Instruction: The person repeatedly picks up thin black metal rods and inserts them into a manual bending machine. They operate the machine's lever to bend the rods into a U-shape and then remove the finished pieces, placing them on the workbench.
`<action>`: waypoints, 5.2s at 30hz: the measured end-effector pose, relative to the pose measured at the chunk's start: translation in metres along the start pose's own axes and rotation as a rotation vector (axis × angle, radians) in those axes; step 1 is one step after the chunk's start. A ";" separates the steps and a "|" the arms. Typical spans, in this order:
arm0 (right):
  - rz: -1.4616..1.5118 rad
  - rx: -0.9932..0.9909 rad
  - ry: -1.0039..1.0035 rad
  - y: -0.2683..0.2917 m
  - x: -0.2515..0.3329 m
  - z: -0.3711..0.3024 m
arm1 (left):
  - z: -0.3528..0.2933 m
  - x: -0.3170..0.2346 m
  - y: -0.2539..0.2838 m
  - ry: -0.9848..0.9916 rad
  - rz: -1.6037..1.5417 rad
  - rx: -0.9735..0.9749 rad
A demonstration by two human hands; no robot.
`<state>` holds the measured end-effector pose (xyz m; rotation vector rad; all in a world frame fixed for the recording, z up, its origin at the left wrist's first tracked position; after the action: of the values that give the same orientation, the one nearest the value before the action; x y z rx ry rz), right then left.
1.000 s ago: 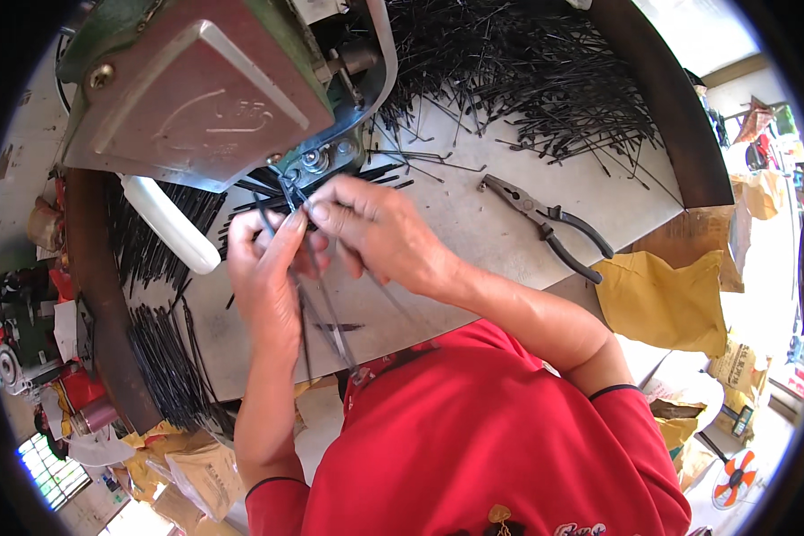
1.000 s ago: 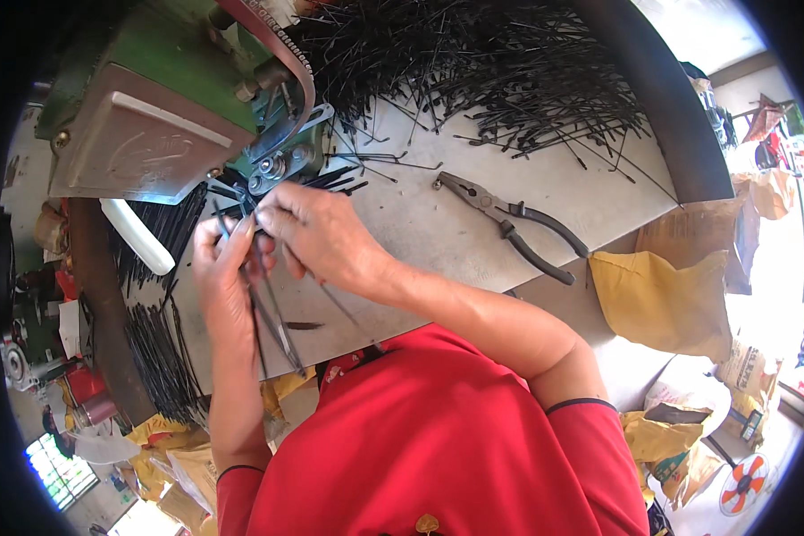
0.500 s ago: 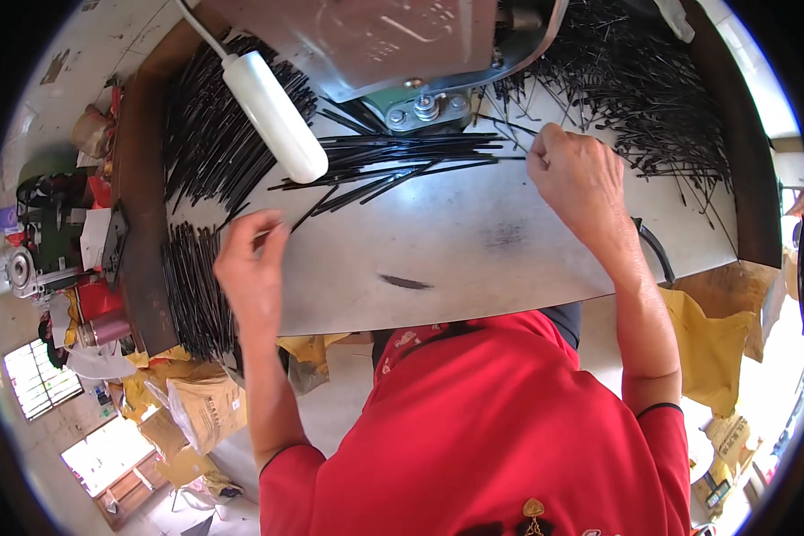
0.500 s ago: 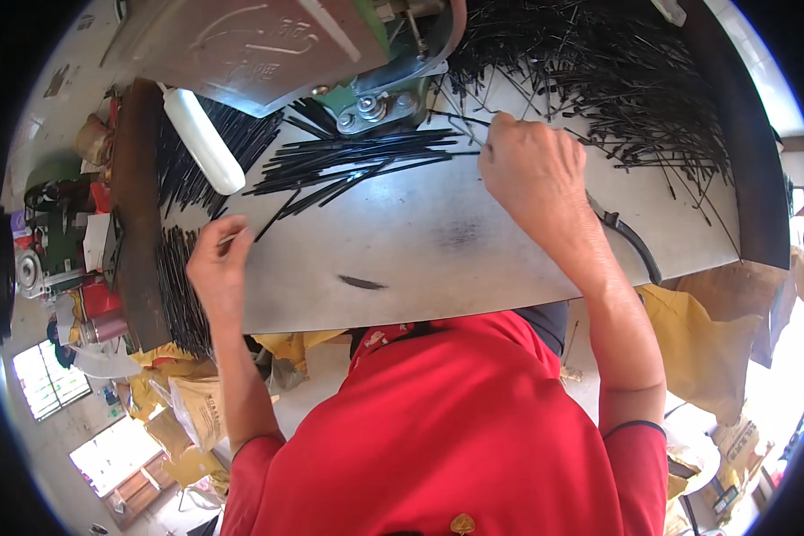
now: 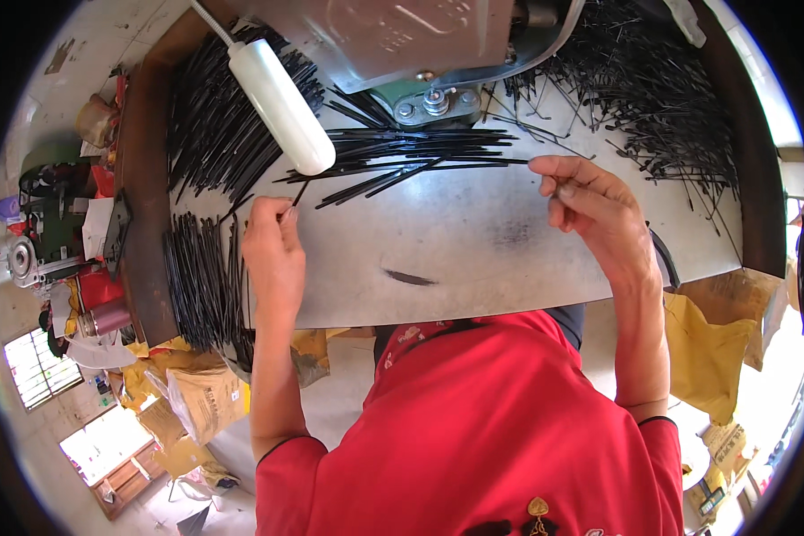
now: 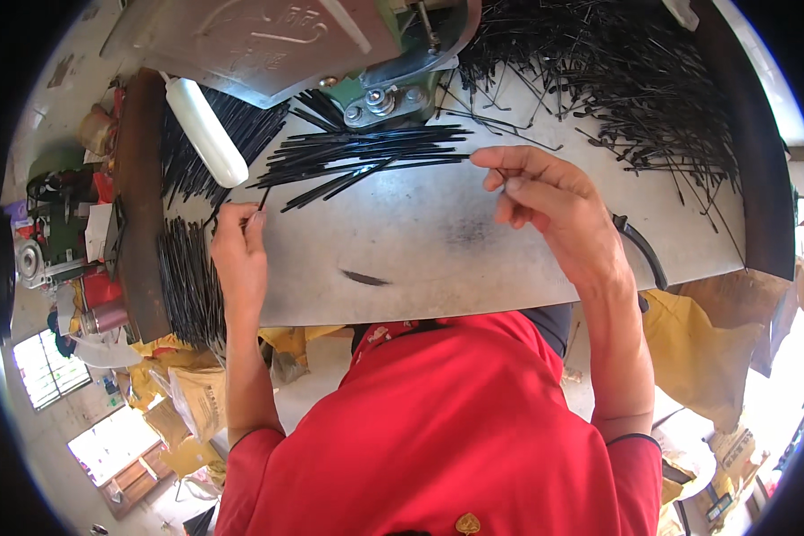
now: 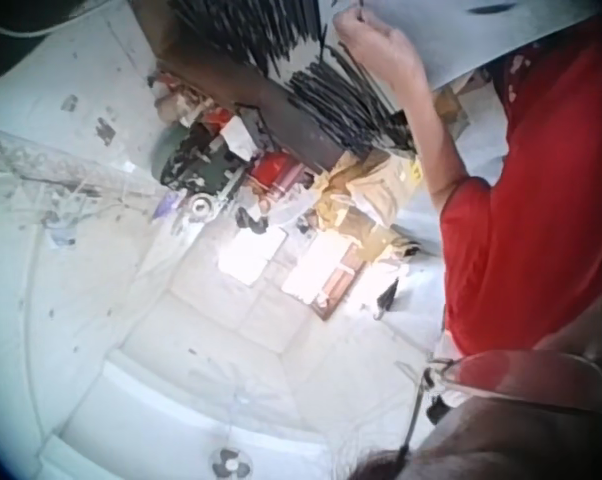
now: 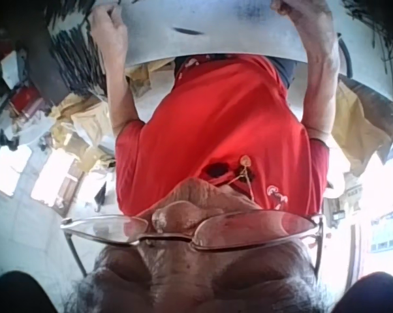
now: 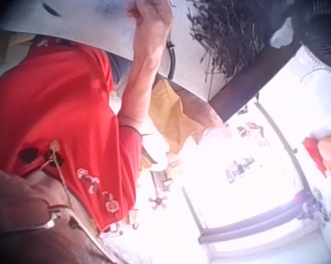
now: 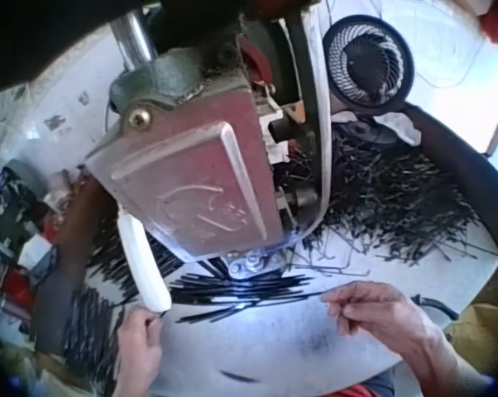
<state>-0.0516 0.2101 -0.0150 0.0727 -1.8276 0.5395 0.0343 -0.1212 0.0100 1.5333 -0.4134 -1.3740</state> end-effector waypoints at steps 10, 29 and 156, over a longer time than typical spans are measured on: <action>-0.574 -0.044 0.486 -0.037 0.039 -0.007 | -0.004 -0.039 -0.049 0.345 -0.937 0.376; -1.304 -0.214 0.671 -0.079 0.023 0.038 | 0.031 -0.090 -0.100 0.472 -1.318 0.521; -0.105 0.162 -0.222 -0.049 -0.005 -0.059 | -0.003 -0.130 -0.041 -0.366 -0.236 -0.034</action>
<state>0.0181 0.1888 0.0099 0.3482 -1.9793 0.6243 -0.0158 0.0002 0.0470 1.3335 -0.4383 -1.8479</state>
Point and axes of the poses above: each hand's wrist, its own z-axis towards the middle knuckle, its own y-axis out of the back of the hand, x = y × z, the point moved 6 cm from there along z, towards the middle knuckle, and after that the axes turned 7 degrees about y, right-handed, at the moved point
